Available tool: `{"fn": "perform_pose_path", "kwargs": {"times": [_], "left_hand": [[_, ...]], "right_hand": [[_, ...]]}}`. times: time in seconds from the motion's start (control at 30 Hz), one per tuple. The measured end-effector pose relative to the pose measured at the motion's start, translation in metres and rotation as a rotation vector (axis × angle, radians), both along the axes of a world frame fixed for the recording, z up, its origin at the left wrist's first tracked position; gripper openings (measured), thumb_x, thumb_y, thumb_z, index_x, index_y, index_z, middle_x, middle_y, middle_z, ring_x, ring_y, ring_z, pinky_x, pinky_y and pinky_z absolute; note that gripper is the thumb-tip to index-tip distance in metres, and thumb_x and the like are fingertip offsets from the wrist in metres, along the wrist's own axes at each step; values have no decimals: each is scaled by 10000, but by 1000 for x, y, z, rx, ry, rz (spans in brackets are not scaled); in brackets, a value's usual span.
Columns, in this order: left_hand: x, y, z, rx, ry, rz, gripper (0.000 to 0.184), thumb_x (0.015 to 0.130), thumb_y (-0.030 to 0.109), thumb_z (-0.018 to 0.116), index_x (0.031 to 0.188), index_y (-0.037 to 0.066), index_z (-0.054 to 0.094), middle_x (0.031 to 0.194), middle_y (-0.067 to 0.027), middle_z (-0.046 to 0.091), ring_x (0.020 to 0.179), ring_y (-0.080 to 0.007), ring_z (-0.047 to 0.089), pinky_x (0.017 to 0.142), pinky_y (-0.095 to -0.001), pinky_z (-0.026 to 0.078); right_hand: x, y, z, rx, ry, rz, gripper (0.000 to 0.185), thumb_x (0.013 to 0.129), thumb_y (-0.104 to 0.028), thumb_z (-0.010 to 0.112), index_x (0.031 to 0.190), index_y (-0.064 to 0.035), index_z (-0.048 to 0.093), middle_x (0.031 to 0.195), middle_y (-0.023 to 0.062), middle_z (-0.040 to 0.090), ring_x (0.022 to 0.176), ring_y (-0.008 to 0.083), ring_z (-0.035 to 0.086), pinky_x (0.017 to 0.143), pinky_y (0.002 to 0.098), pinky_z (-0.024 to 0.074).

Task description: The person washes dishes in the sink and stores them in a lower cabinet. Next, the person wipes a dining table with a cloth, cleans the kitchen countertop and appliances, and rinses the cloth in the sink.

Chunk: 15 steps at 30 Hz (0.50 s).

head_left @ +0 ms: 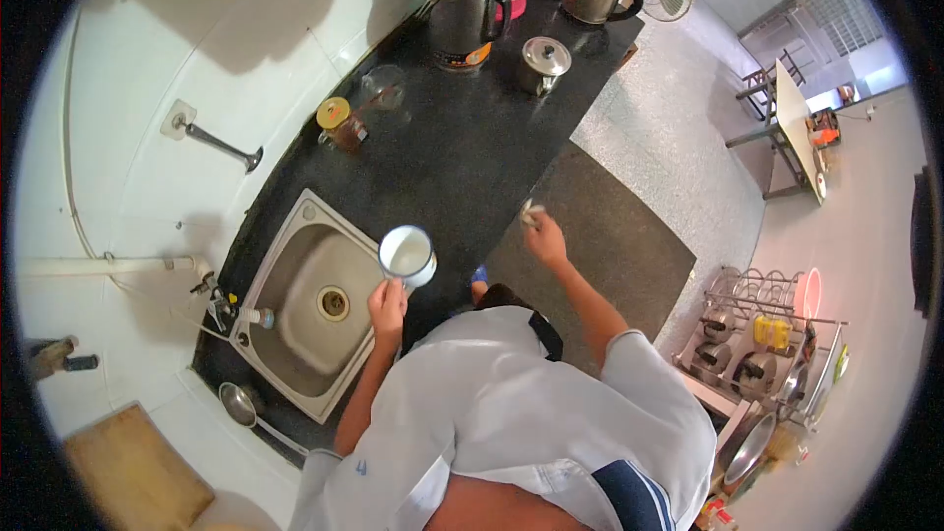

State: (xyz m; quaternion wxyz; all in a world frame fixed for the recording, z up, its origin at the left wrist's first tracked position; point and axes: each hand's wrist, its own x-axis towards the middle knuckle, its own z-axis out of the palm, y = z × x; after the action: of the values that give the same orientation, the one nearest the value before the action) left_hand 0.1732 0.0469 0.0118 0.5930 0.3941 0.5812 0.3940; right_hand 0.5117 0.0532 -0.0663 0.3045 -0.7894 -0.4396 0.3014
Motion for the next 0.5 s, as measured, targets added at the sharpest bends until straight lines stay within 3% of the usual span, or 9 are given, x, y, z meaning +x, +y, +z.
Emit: {"fn": "perform_pose_path", "kwargs": {"times": [0.03, 0.1, 0.17, 0.27, 0.4, 0.43, 0.5], "left_hand": [[4, 5, -6, -5, 2, 11, 342, 959, 212, 500, 645, 90, 439, 557, 39, 395, 480, -43, 333, 436, -226, 240], [12, 23, -21, 58, -145, -31, 350, 969, 234, 478, 651, 90, 448, 569, 30, 405, 490, -48, 348, 442, -225, 257], [27, 40, -24, 109, -136, -61, 354, 972, 235, 466, 649, 90, 446, 573, 23, 409, 486, -57, 357, 443, -230, 272], [49, 73, -38, 143, -153, -131, 348, 979, 232, 437, 662, 88, 432, 595, 5, 404, 494, -82, 385, 458, -244, 308], [81, 111, -43, 241, -65, -232, 328, 981, 250, 429, 713, 63, 461, 667, -20, 430, 526, -104, 447, 489, -264, 374], [85, 120, -48, 228, -80, -267, 286, 980, 271, 434, 845, 25, 493, 761, -63, 506, 568, -129, 533, 521, -261, 443], [104, 134, -53, 203, -131, -236, 275, 981, 236, 420, 873, -7, 493, 776, -79, 515, 587, -146, 570, 540, -263, 478]], "right_hand": [[-5, -11, 20, -204, 293, -25, 277, 863, -132, 552, 1133, -86, 591, 1043, 135, 624, 935, 257, 625, 780, 393, 500], [-4, -45, -17, -97, 808, -307, 308, 855, -107, 524, 1147, -44, 598, 1010, 109, 653, 869, 195, 628, 754, 348, 502], [-11, -65, -9, -9, 1046, -536, 313, 844, -81, 518, 1143, -16, 583, 1015, 82, 648, 870, 204, 632, 762, 333, 506], [-9, -86, 9, 1, 1205, -698, 300, 855, -79, 504, 1143, -26, 569, 992, 81, 647, 873, 207, 633, 774, 332, 510], [-1, -100, 18, 18, 1189, -638, 292, 865, -73, 495, 1147, -28, 551, 988, 76, 644, 880, 203, 631, 770, 334, 510], [1, -103, 17, 20, 1132, -646, 288, 870, -75, 492, 1148, -28, 552, 997, 75, 644, 886, 200, 630, 771, 334, 509], [0, -106, 19, 34, 1077, -658, 285, 876, -76, 489, 1149, -29, 552, 1006, 74, 643, 893, 197, 630, 772, 334, 509]]}}
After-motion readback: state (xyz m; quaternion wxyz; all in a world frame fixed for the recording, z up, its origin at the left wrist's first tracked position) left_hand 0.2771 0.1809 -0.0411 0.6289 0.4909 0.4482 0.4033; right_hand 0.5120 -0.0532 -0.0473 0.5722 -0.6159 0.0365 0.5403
